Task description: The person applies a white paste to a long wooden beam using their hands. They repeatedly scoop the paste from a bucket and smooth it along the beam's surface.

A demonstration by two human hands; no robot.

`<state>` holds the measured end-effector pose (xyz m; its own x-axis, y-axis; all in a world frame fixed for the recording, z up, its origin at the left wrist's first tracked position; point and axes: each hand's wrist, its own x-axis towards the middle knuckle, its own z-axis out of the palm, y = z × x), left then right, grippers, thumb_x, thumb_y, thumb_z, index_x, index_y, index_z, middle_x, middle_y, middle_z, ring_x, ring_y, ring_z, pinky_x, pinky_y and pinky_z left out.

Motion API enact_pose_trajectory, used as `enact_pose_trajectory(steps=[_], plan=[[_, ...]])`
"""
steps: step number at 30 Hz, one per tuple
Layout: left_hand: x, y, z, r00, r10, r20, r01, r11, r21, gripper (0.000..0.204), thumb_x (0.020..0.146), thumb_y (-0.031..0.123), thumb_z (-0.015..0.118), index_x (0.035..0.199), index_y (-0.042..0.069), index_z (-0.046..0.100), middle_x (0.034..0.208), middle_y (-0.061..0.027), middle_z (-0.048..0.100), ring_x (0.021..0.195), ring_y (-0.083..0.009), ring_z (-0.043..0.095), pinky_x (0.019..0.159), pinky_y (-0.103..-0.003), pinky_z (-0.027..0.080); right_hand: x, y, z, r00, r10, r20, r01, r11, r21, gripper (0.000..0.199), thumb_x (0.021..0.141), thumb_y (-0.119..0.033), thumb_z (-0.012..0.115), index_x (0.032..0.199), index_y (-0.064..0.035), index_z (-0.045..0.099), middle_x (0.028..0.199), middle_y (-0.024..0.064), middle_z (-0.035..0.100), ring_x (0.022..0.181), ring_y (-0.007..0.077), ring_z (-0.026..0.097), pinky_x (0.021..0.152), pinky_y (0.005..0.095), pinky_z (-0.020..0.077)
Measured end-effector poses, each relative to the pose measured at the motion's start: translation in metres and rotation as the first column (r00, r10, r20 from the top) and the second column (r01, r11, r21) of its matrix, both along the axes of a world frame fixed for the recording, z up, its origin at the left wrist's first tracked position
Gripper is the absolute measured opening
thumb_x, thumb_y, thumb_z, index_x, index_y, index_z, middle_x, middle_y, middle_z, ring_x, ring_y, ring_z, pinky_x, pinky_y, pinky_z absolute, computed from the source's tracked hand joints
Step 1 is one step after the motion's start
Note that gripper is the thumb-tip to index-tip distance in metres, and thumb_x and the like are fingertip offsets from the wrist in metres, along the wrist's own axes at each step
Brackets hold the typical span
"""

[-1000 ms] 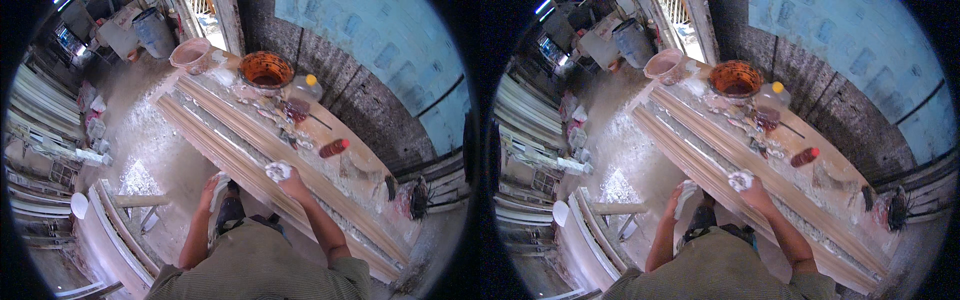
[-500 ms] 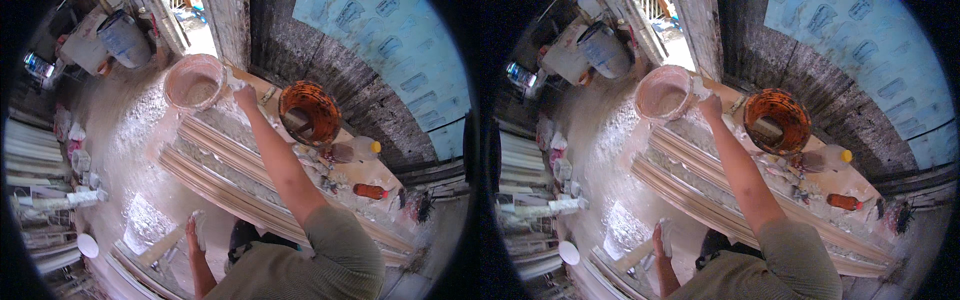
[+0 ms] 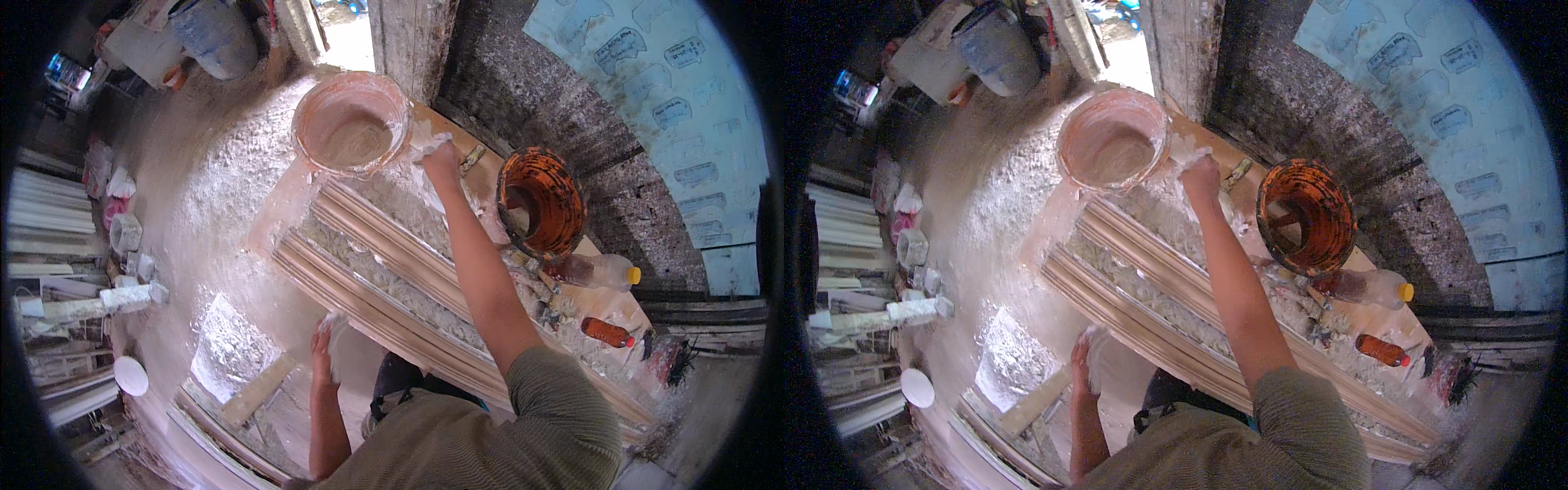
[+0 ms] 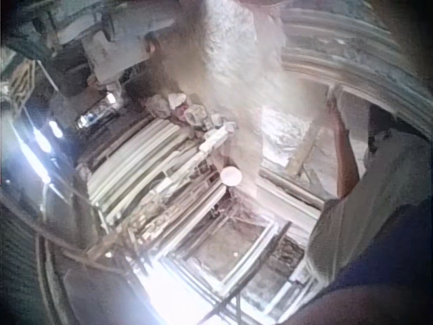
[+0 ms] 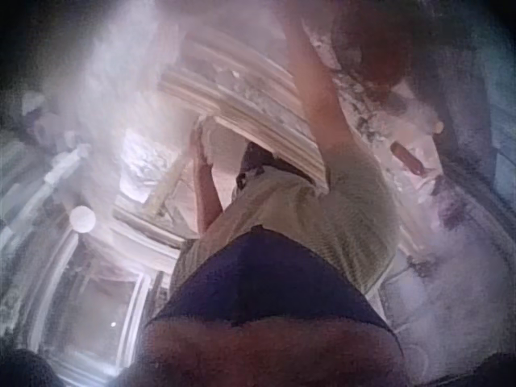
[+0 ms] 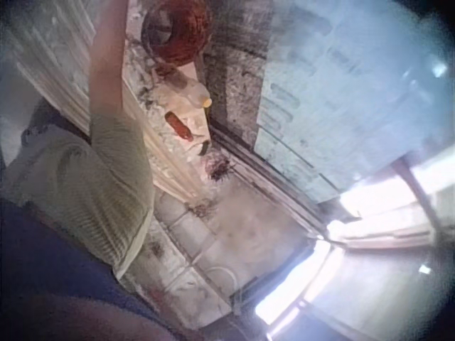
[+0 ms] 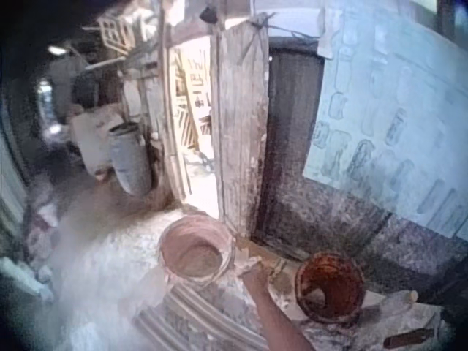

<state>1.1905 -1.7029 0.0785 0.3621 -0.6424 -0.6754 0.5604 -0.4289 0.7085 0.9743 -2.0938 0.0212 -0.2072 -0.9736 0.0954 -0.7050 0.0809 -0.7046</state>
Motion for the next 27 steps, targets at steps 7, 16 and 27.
enact_pose_trajectory(steps=[7, 16, 27], plan=[[-0.102, -0.03, 0.04, 0.984, -0.178, 0.011, 0.178, 0.971, -0.159, 0.051, 0.089, 0.025, 0.059, 0.133, 0.004, 0.045, 0.117, -0.0094, 0.057, 0.113, -0.0204, 0.052, 0.098, -0.032, 0.037, -0.026, 0.183, 0.104, 0.755, 0.041, 0.654, -0.028, 0.999, -0.03, 0.042, 0.071, 0.005, 0.062, 0.113, 0.0044, 0.057, 0.103, 0.0135, 0.065, 0.095, 0.0241, 0.063, 0.083, 0.0348, 0.0488], [-0.153, 0.144, 0.116, 0.889, 0.453, -0.068, -0.452, 0.84, -0.3, 0.037, 0.088, 0.026, 0.065, 0.117, 0.005, 0.057, 0.106, -0.0057, 0.063, 0.099, -0.014, 0.058, 0.086, -0.029, 0.044, -0.064, 0.445, 0.182, 0.217, 0.432, 0.875, -0.778, 0.618, -0.112, 0.046, 0.085, 0.0, 0.061, 0.129, 0.003, 0.049, 0.122, 0.0115, 0.059, 0.111, 0.0165, 0.054, 0.095, 0.0278, 0.0414], [-0.227, 0.371, 0.149, 0.396, 0.896, 0.202, -0.771, 0.444, -0.456, 0.023, 0.088, 0.015, 0.064, 0.107, 0.004, 0.056, 0.096, -0.0062, 0.066, 0.084, -0.0165, 0.065, 0.072, -0.031, 0.052, -0.062, 0.634, 0.191, -0.037, 0.656, 0.754, -0.992, 0.066, -0.105, 0.029, 0.092, -0.009, 0.056, 0.119, 0.0019, 0.057, 0.11, 0.0079, 0.063, 0.101, 0.0126, 0.055, 0.091, 0.0277, 0.0426]])
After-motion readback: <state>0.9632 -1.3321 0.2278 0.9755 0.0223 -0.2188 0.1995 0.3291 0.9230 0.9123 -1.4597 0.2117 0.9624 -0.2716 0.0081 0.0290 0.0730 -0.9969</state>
